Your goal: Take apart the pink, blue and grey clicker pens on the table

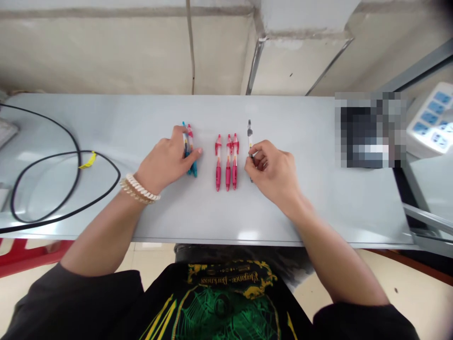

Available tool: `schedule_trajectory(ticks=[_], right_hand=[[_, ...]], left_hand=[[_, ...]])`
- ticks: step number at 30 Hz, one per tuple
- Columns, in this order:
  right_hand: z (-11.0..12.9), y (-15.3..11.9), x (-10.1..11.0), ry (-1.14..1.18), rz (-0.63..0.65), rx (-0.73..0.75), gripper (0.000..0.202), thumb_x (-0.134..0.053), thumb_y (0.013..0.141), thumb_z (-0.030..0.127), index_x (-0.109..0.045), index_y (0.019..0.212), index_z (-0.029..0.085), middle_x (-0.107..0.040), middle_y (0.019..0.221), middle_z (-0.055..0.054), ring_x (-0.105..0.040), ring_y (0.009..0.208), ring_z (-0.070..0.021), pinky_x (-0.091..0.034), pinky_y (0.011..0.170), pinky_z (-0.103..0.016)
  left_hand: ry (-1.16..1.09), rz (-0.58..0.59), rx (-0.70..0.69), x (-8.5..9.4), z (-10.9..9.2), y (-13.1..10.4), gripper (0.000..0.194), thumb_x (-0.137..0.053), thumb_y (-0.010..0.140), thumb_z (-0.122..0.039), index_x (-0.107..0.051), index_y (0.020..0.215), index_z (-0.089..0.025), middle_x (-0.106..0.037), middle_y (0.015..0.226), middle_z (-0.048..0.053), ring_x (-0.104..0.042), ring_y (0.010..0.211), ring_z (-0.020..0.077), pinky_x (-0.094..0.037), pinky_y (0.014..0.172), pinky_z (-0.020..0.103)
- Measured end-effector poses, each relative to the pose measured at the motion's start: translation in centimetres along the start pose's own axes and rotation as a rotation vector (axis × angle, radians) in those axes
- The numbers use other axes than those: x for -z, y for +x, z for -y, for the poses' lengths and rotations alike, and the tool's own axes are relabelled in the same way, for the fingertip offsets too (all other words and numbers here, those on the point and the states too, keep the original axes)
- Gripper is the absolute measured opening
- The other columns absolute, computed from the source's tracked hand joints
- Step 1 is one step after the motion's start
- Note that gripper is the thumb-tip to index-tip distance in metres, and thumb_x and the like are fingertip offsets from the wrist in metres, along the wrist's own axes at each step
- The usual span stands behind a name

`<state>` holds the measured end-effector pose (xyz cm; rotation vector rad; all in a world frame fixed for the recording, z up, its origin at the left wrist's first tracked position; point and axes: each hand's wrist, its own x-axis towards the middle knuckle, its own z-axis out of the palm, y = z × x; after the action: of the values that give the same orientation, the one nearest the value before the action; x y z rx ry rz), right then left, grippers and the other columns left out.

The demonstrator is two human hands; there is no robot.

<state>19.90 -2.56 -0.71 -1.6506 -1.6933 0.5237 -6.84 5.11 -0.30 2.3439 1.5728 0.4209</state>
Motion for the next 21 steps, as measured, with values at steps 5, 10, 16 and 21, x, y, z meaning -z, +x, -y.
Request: schedule_trajectory(ticks=[5,10,16,21], right_hand=[[0.8,-0.4,0.1,0.341,0.000,0.025,0.018,-0.073,0.089,0.021,-0.070,0.107,0.021,-0.070,0.074,0.004,-0.064,0.061,-0.0113,-0.057,0.062,-0.027],[1.6,-0.5,0.2,0.635,0.054,0.038,0.013,-0.082,0.089,0.028,-0.082,0.100,0.022,-0.080,0.087,-0.001,-0.070,0.067,-0.0115,-0.061,0.061,-0.026],[1.6,-0.4,-0.3,0.820,0.186,-0.004,0.022,-0.081,0.094,0.037,-0.080,0.104,0.018,-0.076,0.079,0.000,-0.066,0.061,-0.0089,-0.057,0.056,-0.022],[1.8,-0.6,-0.2,0.858,0.328,-0.050,0.038,-0.066,0.104,0.047,-0.073,0.082,0.017,-0.071,0.067,0.000,-0.063,0.051,-0.0081,-0.050,0.047,-0.020]], left_hand=[[-0.145,-0.248,0.041,-0.1,-0.6,0.4,0.052,-0.072,0.094,-0.063,-0.066,0.122,-0.020,-0.055,0.063,-0.002,-0.064,0.071,0.0253,-0.050,0.084,0.043],[-0.976,-0.153,-0.077,-0.1,-3.3,-0.1,0.040,-0.078,0.096,-0.049,-0.070,0.125,-0.022,-0.079,0.116,0.011,-0.079,0.101,0.0241,-0.063,0.091,0.041],[-1.346,-0.018,0.001,-0.5,-5.7,-1.3,0.022,-0.080,0.098,-0.041,-0.075,0.105,-0.021,-0.082,0.103,0.006,-0.082,0.094,0.0193,-0.069,0.079,0.027],[-1.397,-0.125,0.093,-1.1,-5.8,-1.3,0.023,-0.085,0.093,-0.037,-0.073,0.105,-0.022,-0.084,0.100,0.005,-0.083,0.090,0.0170,-0.069,0.077,0.022]])
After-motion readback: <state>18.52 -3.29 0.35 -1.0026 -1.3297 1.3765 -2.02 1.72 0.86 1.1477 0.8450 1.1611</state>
